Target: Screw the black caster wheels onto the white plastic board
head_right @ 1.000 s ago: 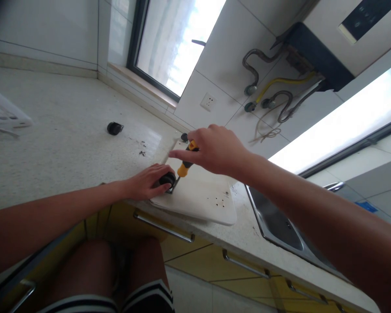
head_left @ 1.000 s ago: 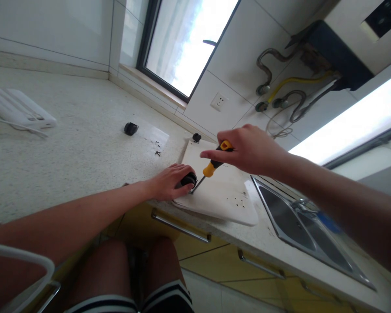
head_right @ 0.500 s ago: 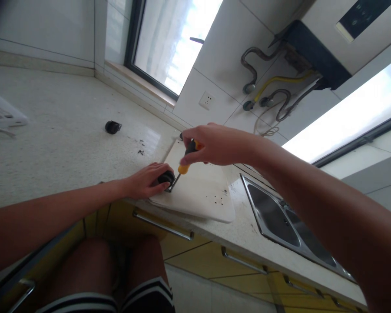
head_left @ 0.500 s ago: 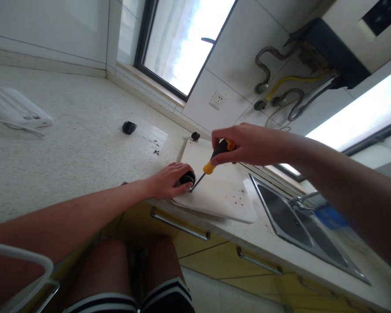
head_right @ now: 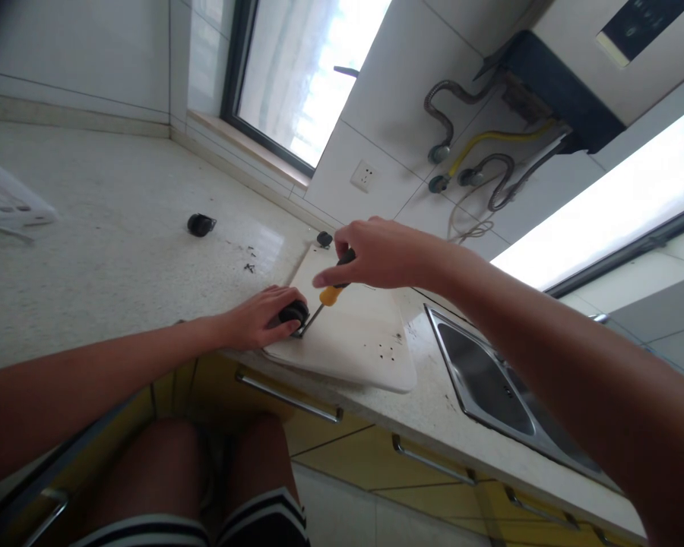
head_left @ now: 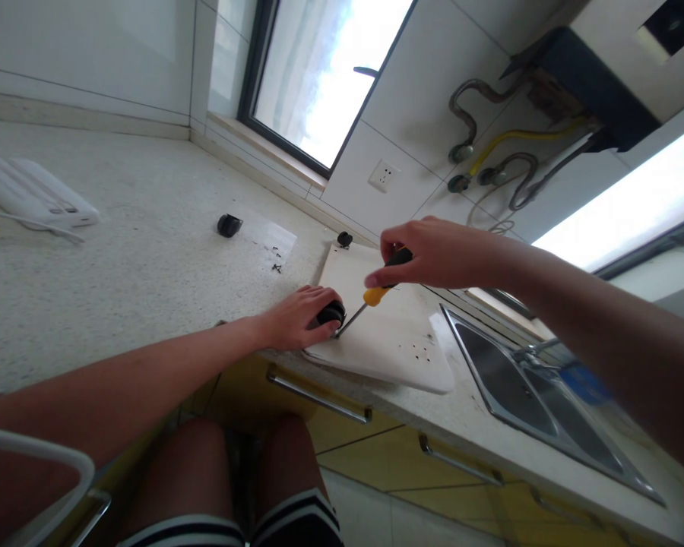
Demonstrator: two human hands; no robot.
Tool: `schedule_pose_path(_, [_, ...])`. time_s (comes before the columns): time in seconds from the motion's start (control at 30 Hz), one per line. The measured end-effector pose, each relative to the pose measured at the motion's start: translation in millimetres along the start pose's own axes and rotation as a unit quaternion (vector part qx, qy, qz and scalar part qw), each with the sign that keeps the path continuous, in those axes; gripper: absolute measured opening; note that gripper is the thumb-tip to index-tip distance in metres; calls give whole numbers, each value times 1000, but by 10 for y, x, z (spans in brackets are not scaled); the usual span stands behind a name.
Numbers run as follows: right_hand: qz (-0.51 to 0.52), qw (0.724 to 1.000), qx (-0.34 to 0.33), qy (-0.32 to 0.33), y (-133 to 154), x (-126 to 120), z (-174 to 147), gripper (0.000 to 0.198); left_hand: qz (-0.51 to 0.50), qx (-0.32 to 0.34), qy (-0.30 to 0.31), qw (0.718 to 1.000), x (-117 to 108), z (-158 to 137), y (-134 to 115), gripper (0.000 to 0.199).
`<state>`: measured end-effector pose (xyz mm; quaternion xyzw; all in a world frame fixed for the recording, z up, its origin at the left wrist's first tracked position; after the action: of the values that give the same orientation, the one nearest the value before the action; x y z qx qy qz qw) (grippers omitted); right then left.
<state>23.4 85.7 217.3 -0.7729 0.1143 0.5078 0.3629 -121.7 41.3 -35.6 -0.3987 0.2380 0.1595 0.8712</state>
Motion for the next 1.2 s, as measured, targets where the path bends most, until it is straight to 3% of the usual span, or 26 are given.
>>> schedule_pose_path(0.1, [45,997,-64,-18,2,10,-26,60,0,-1,2,1000,-1,1,-3,32])
schedule_pose_path(0.2, [-7,994,33,-99,-6,34,-23,66,1,-4,-1,1000,-3,2,-6,29])
schedule_pose_path(0.27, [-51,992,76,-82,-15,58,-11,75,1,-5,0,1000,-1,3,-7,29])
schedule_pose_path(0.37, [-7,1000,-18,13,0,89,-8,64,0,-3,2,1000,3,5,-4,32])
schedule_pose_path(0.43, [31,998,-57,1,12,87,-29,56,-1,-1,1,1000,5,4,-1,34])
schedule_pose_path(0.53, [15,997,-8,-79,-14,77,-74,52,0,1,-3,1000,4,3,1,32])
schedule_pose_path(0.6, [30,998,-4,-52,-48,87,-102,58,1,2,-4,1000,1,2,-1,31])
schedule_pose_path(0.67, [82,995,-54,6,-62,99,-120,66,2,4,-4,1000,-1,2,-5,31])
schedule_pose_path(0.73, [111,990,-88,0,-54,101,-117,63,3,5,-5,1000,-1,2,-10,30])
schedule_pose_path(0.8, [86,993,-51,-66,-46,103,-92,49,4,5,-7,1000,-1,1,-16,29])
schedule_pose_path(0.87, [38,994,7,-102,-50,113,-69,57,5,3,-9,1000,-1,1,-18,28])
schedule_pose_path(0.93, [31,997,0,-68,-55,125,-62,57,6,3,-9,1000,1,1,-15,28])
schedule_pose_path(1.03, [81,994,-75,-9,-38,118,-85,57,6,5,-7,1000,6,3,-4,29])
schedule_pose_path(1.2, [-11,997,21,-71,-39,78,-81,55,6,7,-9,1000,9,5,8,29])
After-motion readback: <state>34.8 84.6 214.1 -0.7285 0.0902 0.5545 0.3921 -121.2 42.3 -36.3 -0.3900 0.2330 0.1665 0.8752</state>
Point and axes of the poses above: each hand's wrist, its own z-axis towards the middle knuckle, its own x-axis out of the palm, y = z × x, the point moved 2 cm from there along z, towards the middle knuckle, and after that the axes turned 7 degrees about -z, right-handed, at the moved point
